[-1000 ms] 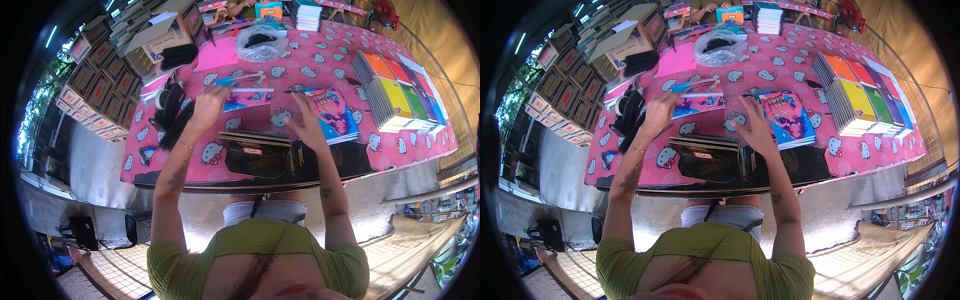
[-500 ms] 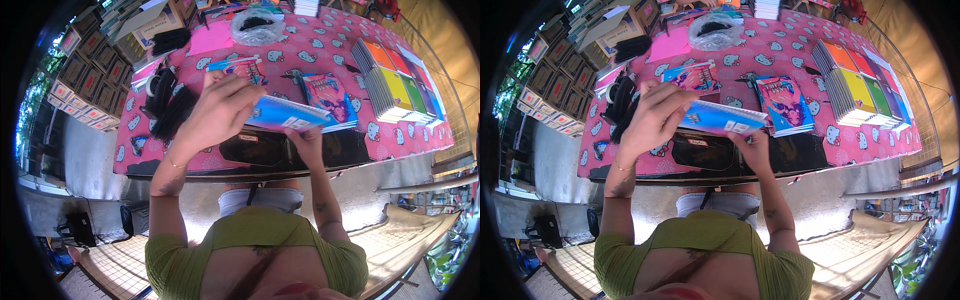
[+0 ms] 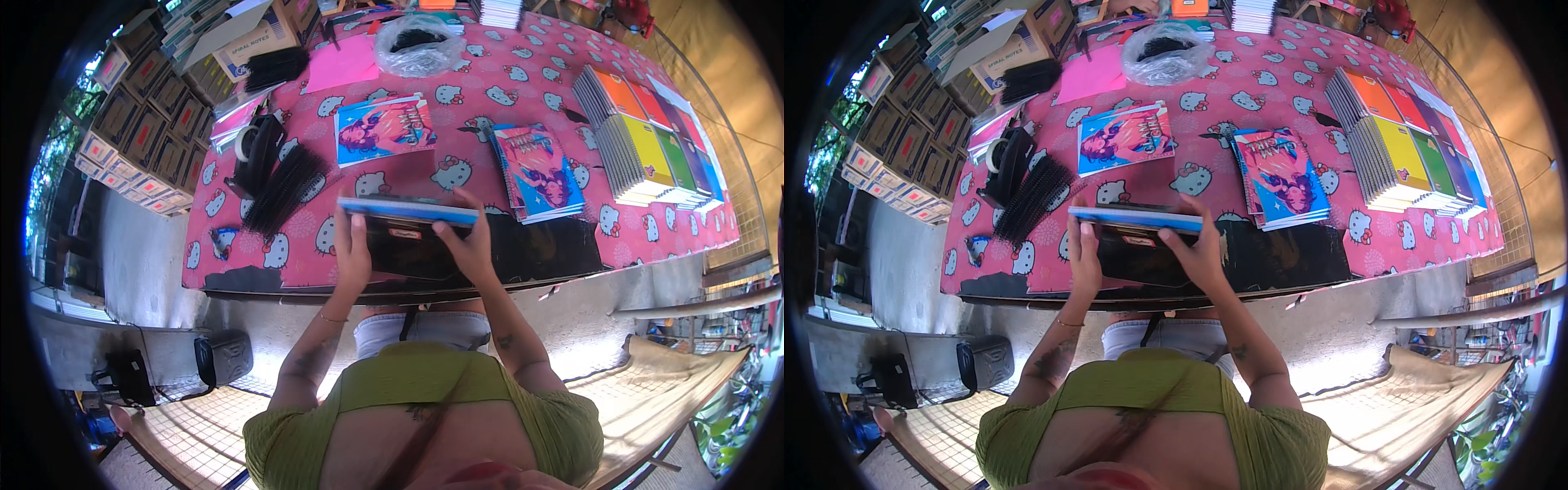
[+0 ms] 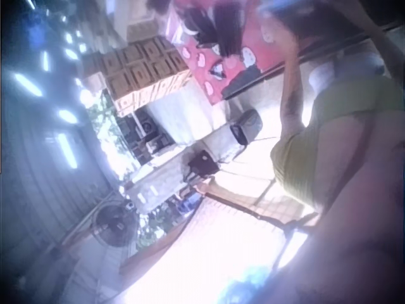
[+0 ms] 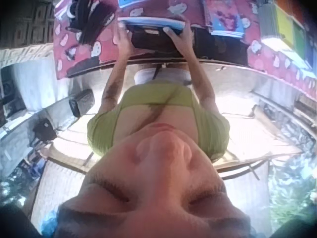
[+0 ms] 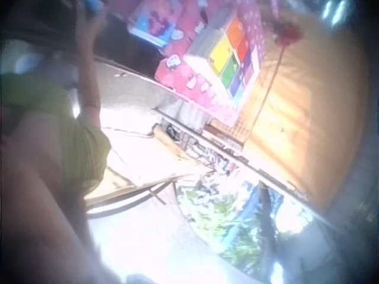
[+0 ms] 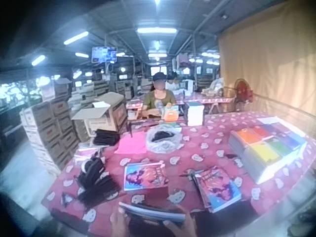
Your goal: The person applies black binding strips to the spines of blue notebooks by hand, pressing the adhesive strips along the edges and smoothing them down one by one.
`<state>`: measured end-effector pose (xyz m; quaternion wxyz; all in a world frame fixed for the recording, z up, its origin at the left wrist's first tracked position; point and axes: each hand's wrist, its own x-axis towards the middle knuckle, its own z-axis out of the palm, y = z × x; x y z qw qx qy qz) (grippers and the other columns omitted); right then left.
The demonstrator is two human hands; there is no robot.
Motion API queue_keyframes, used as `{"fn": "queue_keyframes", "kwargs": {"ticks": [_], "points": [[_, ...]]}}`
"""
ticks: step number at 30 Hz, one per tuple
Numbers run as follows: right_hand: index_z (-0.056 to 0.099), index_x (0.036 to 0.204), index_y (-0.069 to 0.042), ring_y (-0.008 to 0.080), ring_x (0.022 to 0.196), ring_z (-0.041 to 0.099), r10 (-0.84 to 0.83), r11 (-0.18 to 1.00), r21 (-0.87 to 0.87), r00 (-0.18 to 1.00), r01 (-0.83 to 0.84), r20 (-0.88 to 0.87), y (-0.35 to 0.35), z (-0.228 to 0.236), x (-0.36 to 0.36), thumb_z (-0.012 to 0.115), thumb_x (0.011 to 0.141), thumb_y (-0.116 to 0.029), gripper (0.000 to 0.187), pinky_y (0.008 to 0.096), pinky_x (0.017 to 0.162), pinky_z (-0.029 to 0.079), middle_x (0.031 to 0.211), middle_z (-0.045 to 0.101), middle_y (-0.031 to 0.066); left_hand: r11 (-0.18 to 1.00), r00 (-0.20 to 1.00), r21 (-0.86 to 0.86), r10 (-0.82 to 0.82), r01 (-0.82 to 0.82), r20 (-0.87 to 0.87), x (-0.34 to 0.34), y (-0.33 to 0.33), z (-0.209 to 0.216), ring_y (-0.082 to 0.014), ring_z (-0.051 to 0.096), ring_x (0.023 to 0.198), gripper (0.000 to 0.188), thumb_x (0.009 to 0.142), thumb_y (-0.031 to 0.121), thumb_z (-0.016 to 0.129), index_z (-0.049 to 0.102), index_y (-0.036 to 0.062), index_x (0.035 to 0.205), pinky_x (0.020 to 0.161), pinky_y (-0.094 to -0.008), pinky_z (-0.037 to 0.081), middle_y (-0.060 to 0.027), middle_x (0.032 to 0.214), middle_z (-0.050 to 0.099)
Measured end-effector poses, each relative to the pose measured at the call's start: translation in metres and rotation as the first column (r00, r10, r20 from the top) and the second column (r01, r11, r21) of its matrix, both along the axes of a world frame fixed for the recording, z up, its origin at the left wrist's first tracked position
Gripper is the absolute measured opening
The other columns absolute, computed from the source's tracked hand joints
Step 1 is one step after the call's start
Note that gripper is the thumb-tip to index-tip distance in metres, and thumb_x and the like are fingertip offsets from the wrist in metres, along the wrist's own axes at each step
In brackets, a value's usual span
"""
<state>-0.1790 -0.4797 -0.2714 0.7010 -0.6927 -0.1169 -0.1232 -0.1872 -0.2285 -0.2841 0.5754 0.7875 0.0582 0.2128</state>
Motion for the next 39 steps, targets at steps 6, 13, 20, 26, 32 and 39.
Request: {"fn": "queue_keyframes", "kwargs": {"ticks": [6,13,20,26,32,39], "points": [[0.051,0.138,-0.004,0.0176,0.102,0.063,-0.017,0.997,-0.071,0.999,0.019,0.033,-0.039,-0.003,0.01,0.082,0.084,-0.011,0.063,0.0321,0.093,0.05,0.113,0.064,0.0092,0.63,0.996,0.771,0.039,-0.087,0.08,0.047,0.058,0.0,-0.0416,0.061,0.107,0.036,0.097,0.018,0.061,0.059,-0.0046,0.126,0.094,-0.0484,0.049,-0.0233,0.12,0.063],[0.053,0.139,-0.005,0.0262,0.109,0.06,-0.194,0.852,-0.301,0.792,0.428,0.578,-0.023,0.069,-0.002,0.082,0.08,-0.015,0.066,0.0423,0.101,0.044,0.12,0.06,0.0151,0.563,0.925,0.748,0.084,-0.35,0.37,0.067,0.095,-0.007,-0.0348,0.066,0.088,0.024,0.092,0.014,0.069,0.063,0.0031,0.112,0.075,-0.044,0.054,-0.0152,0.097,0.065],[0.072,0.102,-0.01,0.0289,0.087,0.067,0.224,0.656,-0.721,0.855,0.223,0.468,0.067,0.084,0.02,0.071,0.089,-0.02,0.016,0.0426,0.076,0.051,0.095,0.07,0.0067,0.561,0.954,0.803,-0.075,-0.201,0.292,0.06,0.058,0.04,-0.0343,0.062,0.074,0.034,0.095,0.013,0.066,0.064,0.0067,0.128,0.067,-0.0447,0.051,-0.0139,0.086,0.061],[0.07,0.096,-0.011,0.0281,0.074,0.067,0.199,0.688,-0.678,0.831,0.258,0.519,0.068,0.074,0.034,0.07,0.091,-0.019,0.009,0.0399,0.065,0.051,0.084,0.069,0.0067,0.873,0.958,0.482,-0.196,0.074,0.208,0.0,0.022,0.084,-0.0298,0.065,0.072,0.023,0.094,0.011,0.067,0.072,0.0048,0.115,0.062,-0.0385,0.051,-0.0138,0.086,0.065],[0.069,0.096,-0.011,0.028,0.075,0.068,0.204,0.695,-0.676,0.834,0.245,0.513,0.07,0.076,0.033,0.069,0.091,-0.018,0.009,0.0399,0.065,0.051,0.083,0.069,0.0066,0.902,0.949,0.417,-0.222,0.112,0.225,-0.011,0.016,0.08,-0.0243,0.066,0.069,0.018,0.091,0.009,0.07,0.075,0.0025,0.108,0.056,-0.0332,0.049,-0.014,0.087,0.068],[0.069,0.097,-0.011,0.0281,0.076,0.067,0.215,0.691,-0.685,0.839,0.231,0.5,0.069,0.079,0.031,0.07,0.091,-0.018,0.009,0.0398,0.065,0.05,0.083,0.069,0.0066,0.882,0.984,0.463,-0.151,0.088,0.099,-0.009,0.018,0.084,-0.0261,0.064,0.056,0.015,0.094,0.014,0.069,0.076,0.0019,0.1,0.053,-0.0345,0.048,-0.0146,0.08,0.068]]}}
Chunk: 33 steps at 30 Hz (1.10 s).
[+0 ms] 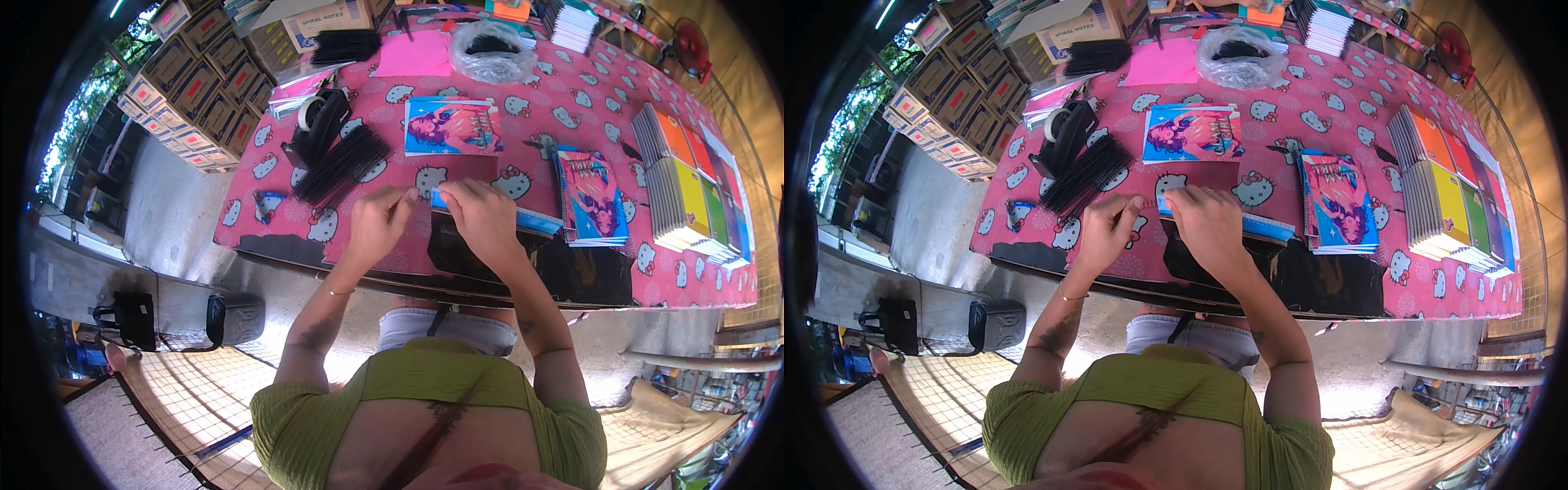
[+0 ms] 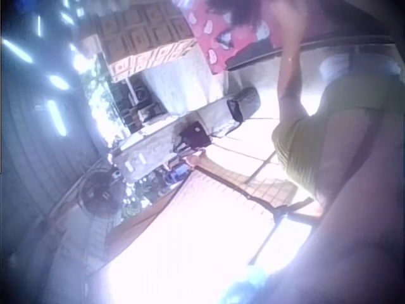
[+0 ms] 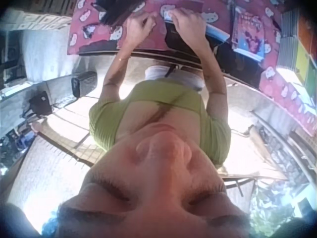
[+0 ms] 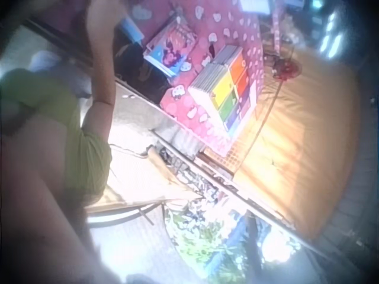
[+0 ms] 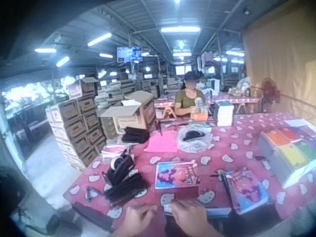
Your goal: The person applies black binding strips to the spines of blue notebooks by hand, pressing the adhesive strips along the edges and smoothing them down one by one.
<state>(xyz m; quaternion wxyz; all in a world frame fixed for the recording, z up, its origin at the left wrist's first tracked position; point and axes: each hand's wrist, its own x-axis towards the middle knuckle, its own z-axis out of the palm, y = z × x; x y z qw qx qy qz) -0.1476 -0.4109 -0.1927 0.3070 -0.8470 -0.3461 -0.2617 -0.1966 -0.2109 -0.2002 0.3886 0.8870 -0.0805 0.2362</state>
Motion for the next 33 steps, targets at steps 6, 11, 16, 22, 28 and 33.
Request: {"fn": "queue_keyframes", "kwargs": {"ticks": [6,11,16,22,28,33], "points": [[0.069,0.099,-0.011,0.0295,0.076,0.066,0.031,0.999,0.012,1.0,-0.031,0.008,-0.002,-0.001,-0.002,0.07,0.09,-0.018,0.011,0.0406,0.066,0.049,0.084,0.068,0.0069,0.995,0.994,0.014,-0.103,0.103,-0.024,0.008,0.001,0.013,-0.0311,0.065,0.066,0.02,0.094,0.019,0.07,0.071,0.0012,0.103,0.058,-0.0398,0.049,-0.0187,0.089,0.068],[0.068,0.103,-0.007,0.0316,0.08,0.067,0.09,0.996,0.041,0.986,-0.084,-0.144,-0.006,0.007,-0.003,0.069,0.087,-0.008,0.016,0.0428,0.069,0.053,0.102,0.067,0.0096,0.939,0.94,0.06,-0.339,0.34,-0.018,0.02,0.007,0.025,-0.0332,0.066,0.074,0.023,0.092,0.017,0.072,0.066,0.0024,0.11,0.065,-0.0419,0.05,-0.0198,0.092,0.067],[0.067,0.105,-0.004,0.033,0.084,0.068,0.156,0.986,0.085,0.975,-0.144,-0.158,-0.015,0.007,0.0,0.068,0.085,-0.003,0.02,0.0427,0.071,0.055,0.111,0.066,0.0112,0.915,0.92,0.099,-0.392,0.391,-0.005,0.027,0.0,0.035,-0.0364,0.065,0.076,0.022,0.093,0.019,0.071,0.068,0.0036,0.108,0.067,-0.0433,0.051,-0.0174,0.094,0.066],[0.069,0.106,-0.007,0.0336,0.085,0.068,0.099,0.994,-0.028,0.974,-0.107,-0.204,-0.024,0.013,0.0,0.067,0.089,-0.008,0.017,0.0441,0.07,0.054,0.103,0.069,0.0103,0.89,0.912,0.208,-0.409,0.405,-0.029,0.034,-0.004,0.032,-0.0318,0.064,0.084,0.023,0.09,0.016,0.073,0.068,0.0013,0.107,0.067,-0.039,0.049,-0.0156,0.103,0.063],[0.071,0.106,-0.013,0.0329,0.081,0.069,-0.031,0.995,-0.095,0.971,0.008,-0.237,-0.032,0.015,-0.002,0.065,0.093,-0.017,0.015,0.0448,0.067,0.052,0.09,0.071,0.0078,0.774,0.954,0.618,-0.068,-0.133,0.291,0.024,-0.041,0.009,-0.0403,0.049,0.13,0.064,0.097,0.048,0.057,0.052,-0.0015,0.138,0.107,-0.0595,0.035,-0.0228,0.142,0.05],[0.071,0.106,-0.013,0.033,0.08,0.069,-0.03,0.99,-0.141,0.973,-0.003,-0.228,-0.03,0.015,-0.001,0.064,0.093,-0.017,0.015,0.0451,0.067,0.053,0.092,0.072,0.0083,0.814,0.984,0.574,-0.017,-0.088,0.175,-0.018,-0.05,-0.078,-0.0404,0.029,0.15,0.089,0.095,0.064,0.048,0.038,-0.0035,0.151,0.114,-0.0715,0.014,-0.0225,0.159,0.036]]}}
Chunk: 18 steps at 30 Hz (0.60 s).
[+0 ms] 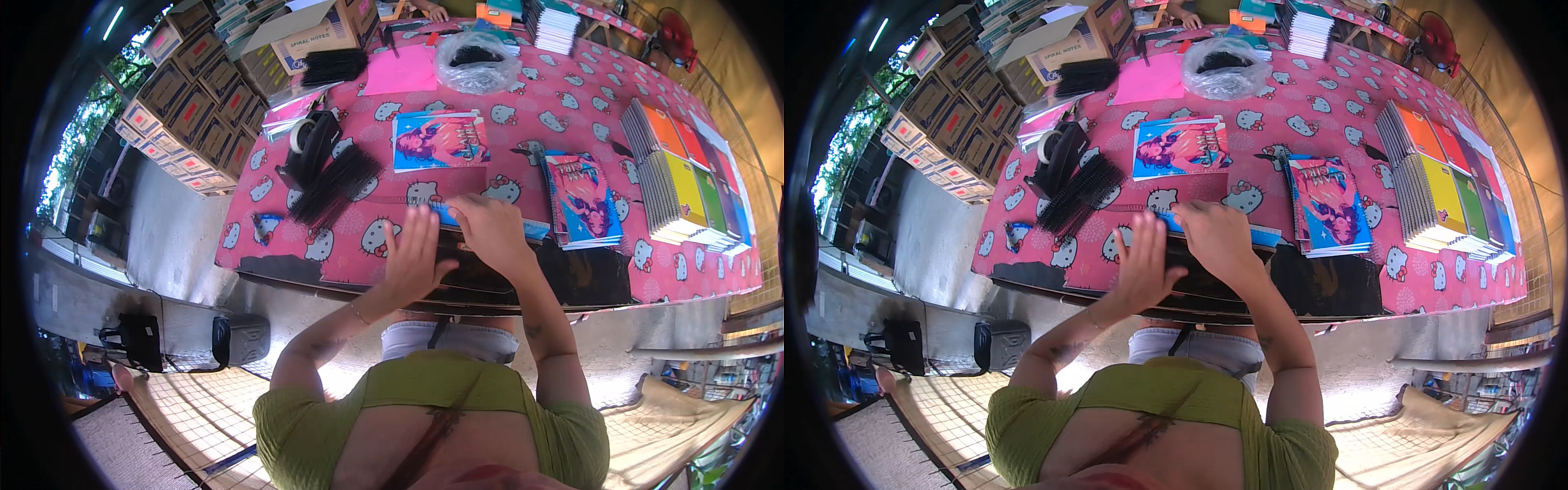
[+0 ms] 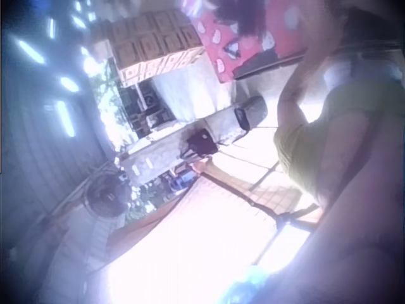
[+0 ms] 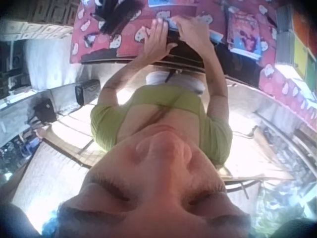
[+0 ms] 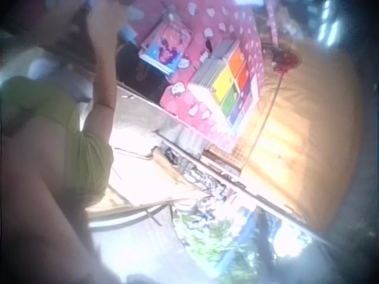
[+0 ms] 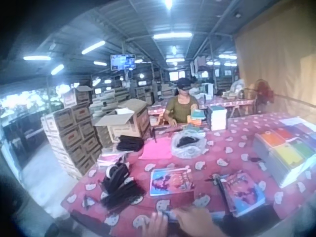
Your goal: The person applies black binding strips to the spines of blue notebooks by hand, pressing the adhesive strips along the edges and smoothing them down one by one.
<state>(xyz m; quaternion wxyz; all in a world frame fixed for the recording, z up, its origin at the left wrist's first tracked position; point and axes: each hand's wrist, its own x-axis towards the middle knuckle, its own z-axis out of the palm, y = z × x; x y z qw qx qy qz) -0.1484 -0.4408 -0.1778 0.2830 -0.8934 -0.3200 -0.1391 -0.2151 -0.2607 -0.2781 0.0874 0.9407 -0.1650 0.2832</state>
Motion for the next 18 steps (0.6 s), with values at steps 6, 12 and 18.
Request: {"fn": "queue_keyframes", "kwargs": {"ticks": [6,12,18], "points": [[0.069,0.111,-0.014,0.0343,0.082,0.069,0.002,0.997,0.076,0.973,-0.02,0.231,-0.027,0.013,-0.015,0.067,0.09,-0.014,0.022,0.0452,0.068,0.054,0.095,0.072,0.0101,0.988,0.999,0.154,-0.038,0.032,0.037,-0.004,0.001,-0.014,-0.0426,0.026,0.151,0.085,0.097,0.06,0.047,0.036,-0.0038,0.152,0.116,-0.0707,0.008,-0.0268,0.159,0.034],[0.07,0.112,-0.013,0.0338,0.081,0.069,0.009,1.0,-0.018,0.999,-0.008,0.04,-0.045,0.004,-0.009,0.069,0.088,-0.013,0.024,0.0449,0.069,0.054,0.095,0.072,0.0111,0.971,0.999,0.239,0.004,0.006,-0.041,0.036,-0.007,0.047,-0.0468,0.025,0.15,0.094,0.091,0.06,0.06,0.033,-0.0072,0.151,0.115,-0.0716,0.006,-0.0341,0.158,0.03],[0.069,0.112,-0.015,0.0312,0.08,0.07,0.007,1.0,-0.021,0.999,-0.006,0.039,-0.042,0.002,-0.009,0.068,0.087,-0.015,0.024,0.0427,0.068,0.054,0.096,0.072,0.0063,0.849,0.888,-0.297,-0.355,0.437,0.293,-0.014,0.022,0.122,-0.0457,0.031,0.147,0.096,0.092,0.058,0.062,0.031,-0.0101,0.152,0.12,-0.0578,0.02,-0.0296,0.159,0.029]]}}
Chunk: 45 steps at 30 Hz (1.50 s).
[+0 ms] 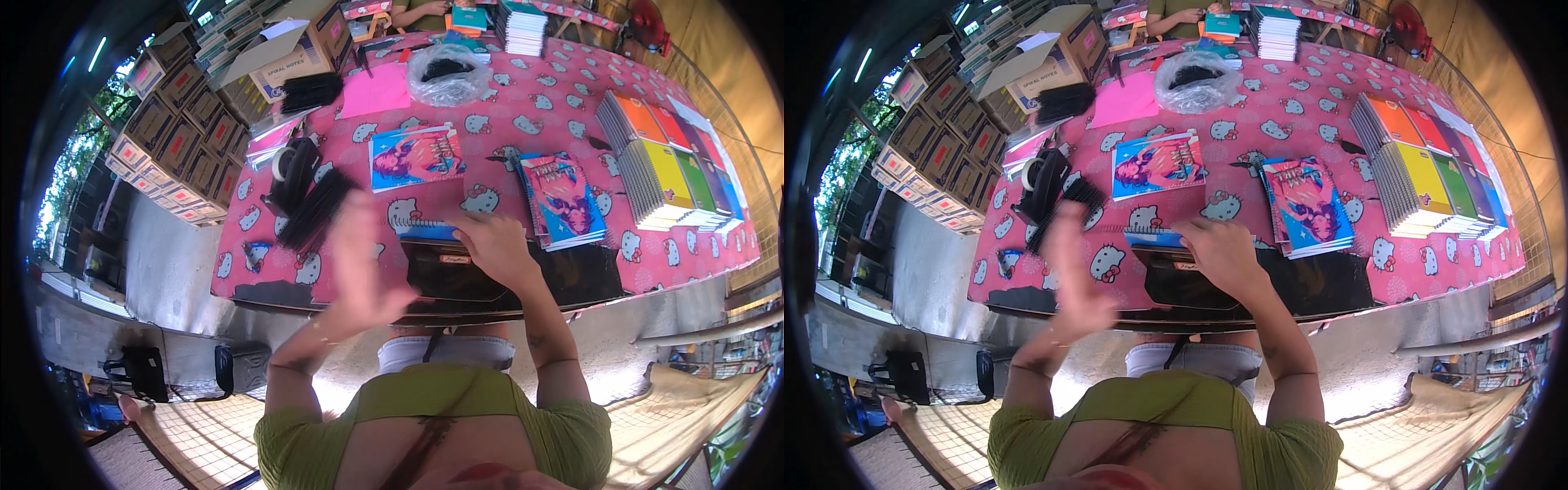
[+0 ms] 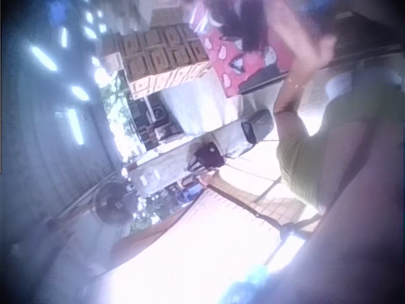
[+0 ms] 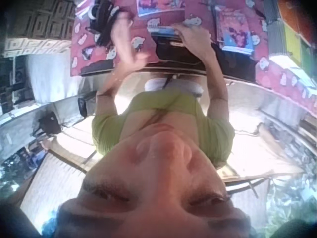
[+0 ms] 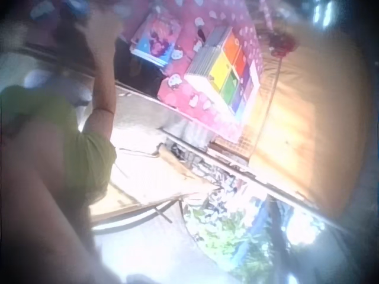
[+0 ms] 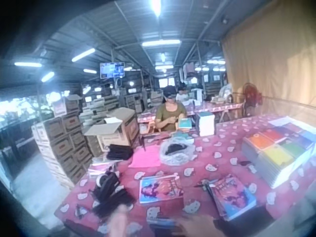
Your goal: The person applies black binding strips to the spines of blue notebooks by hand, pressing the adhesive strips along the edges and smoothing them down one by one.
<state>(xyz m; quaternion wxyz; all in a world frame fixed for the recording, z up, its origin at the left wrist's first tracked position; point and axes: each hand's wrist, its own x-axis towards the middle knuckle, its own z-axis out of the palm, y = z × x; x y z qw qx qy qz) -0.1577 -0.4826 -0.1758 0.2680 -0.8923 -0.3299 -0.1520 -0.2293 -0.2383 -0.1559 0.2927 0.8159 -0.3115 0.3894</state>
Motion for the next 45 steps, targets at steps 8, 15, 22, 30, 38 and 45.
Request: {"fn": "queue_keyframes", "kwargs": {"ticks": [8,15,22,30,38,45], "points": [[0.068,0.111,-0.016,0.0303,0.081,0.07,-0.024,1.0,-0.007,0.999,0.025,0.042,0.001,0.002,-0.001,0.067,0.09,-0.017,0.021,0.0421,0.069,0.053,0.096,0.072,0.0052,0.411,0.06,0.076,-0.308,0.908,0.949,-0.066,-0.075,0.156,-0.019,0.016,0.156,0.052,0.097,0.032,0.059,0.049,0.0172,0.146,0.127,-0.0585,-0.003,0.0014,0.165,0.031],[0.068,0.113,-0.017,0.0305,0.084,0.07,-0.055,0.998,-0.016,0.997,0.055,0.05,-0.001,-0.004,-0.005,0.066,0.091,-0.017,0.022,0.0434,0.072,0.053,0.097,0.072,0.0065,0.375,0.085,0.106,-0.458,0.921,0.885,-0.09,-0.072,0.173,-0.0221,0.024,0.151,0.058,0.102,0.047,0.04,0.04,0.0111,0.148,0.126,-0.0559,0.006,-0.0035,0.158,0.038],[0.069,0.112,-0.017,0.0314,0.086,0.07,-0.042,0.999,0.034,0.998,0.041,0.037,0.0,0.0,-0.007,0.066,0.09,-0.016,0.022,0.0454,0.073,0.054,0.095,0.072,0.009,0.479,0.174,0.088,-0.475,0.874,0.862,-0.12,-0.072,0.18,-0.023,0.028,0.146,0.053,0.102,0.044,0.042,0.044,0.0101,0.144,0.123,-0.0544,0.011,-0.0046,0.152,0.041],[0.071,0.11,-0.013,0.0355,0.084,0.068,-0.028,0.997,0.076,0.996,0.021,0.084,-0.005,-0.005,-0.002,0.065,0.09,-0.013,0.021,0.0471,0.071,0.052,0.095,0.072,0.0111,0.533,0.134,0.147,-0.453,0.833,0.881,-0.144,-0.074,0.196,-0.024,0.033,0.141,0.048,0.102,0.04,0.044,0.048,0.0089,0.138,0.12,-0.0528,0.016,-0.006,0.146,0.045],[0.071,0.109,-0.011,0.0358,0.084,0.068,-0.012,0.993,0.119,0.996,0.001,0.092,-0.005,-0.005,-0.004,0.066,0.088,-0.01,0.021,0.0468,0.071,0.052,0.095,0.072,0.0119,0.532,0.147,0.152,-0.478,0.833,0.866,-0.131,-0.069,0.202,-0.025,0.038,0.135,0.043,0.101,0.036,0.046,0.051,0.0078,0.133,0.116,-0.0511,0.021,-0.0073,0.14,0.049],[0.07,0.108,-0.013,0.0333,0.08,0.068,-0.038,0.996,0.087,0.995,0.03,0.088,0.0,-0.01,-0.003,0.068,0.087,-0.011,0.021,0.0458,0.07,0.051,0.091,0.07,0.0093,0.604,0.355,0.0,-0.469,0.797,0.809,-0.119,-0.061,0.195,-0.0259,0.042,0.131,0.039,0.101,0.033,0.048,0.055,0.0068,0.129,0.113,-0.0496,0.026,-0.0085,0.134,0.052]]}}
